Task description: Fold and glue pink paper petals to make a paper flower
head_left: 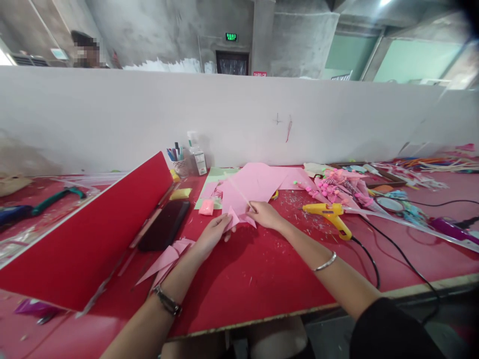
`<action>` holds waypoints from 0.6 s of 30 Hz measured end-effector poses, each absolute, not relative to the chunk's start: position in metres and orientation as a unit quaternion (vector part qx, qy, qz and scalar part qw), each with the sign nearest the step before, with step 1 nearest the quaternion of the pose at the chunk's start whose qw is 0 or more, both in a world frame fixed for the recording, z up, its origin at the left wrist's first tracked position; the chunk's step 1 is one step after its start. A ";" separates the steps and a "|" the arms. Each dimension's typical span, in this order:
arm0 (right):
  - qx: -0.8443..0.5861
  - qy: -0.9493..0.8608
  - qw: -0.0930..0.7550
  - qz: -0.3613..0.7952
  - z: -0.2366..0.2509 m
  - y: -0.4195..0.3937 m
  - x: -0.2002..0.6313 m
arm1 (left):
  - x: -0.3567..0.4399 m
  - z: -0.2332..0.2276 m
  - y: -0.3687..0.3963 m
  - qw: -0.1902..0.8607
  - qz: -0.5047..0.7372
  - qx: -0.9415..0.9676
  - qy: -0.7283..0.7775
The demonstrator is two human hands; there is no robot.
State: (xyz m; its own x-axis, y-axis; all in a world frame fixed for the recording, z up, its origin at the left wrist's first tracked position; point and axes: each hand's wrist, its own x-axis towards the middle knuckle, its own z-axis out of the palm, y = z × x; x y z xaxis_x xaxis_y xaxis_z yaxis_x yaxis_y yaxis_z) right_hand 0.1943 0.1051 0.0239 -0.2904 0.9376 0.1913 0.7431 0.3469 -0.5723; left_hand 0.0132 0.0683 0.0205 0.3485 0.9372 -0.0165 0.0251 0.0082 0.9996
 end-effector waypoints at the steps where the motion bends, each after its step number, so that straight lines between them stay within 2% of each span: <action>1: -0.539 -0.774 0.264 0.204 0.022 0.108 0.195 | 0.014 0.021 0.068 0.576 0.395 0.582 0.416; 10: -0.542 -0.736 0.315 0.257 0.010 0.108 0.204 | 0.016 0.017 0.071 0.552 0.411 0.573 0.445; 18: -0.554 -0.758 0.283 0.196 0.009 0.099 0.208 | 0.014 0.015 0.073 0.548 0.399 0.579 0.454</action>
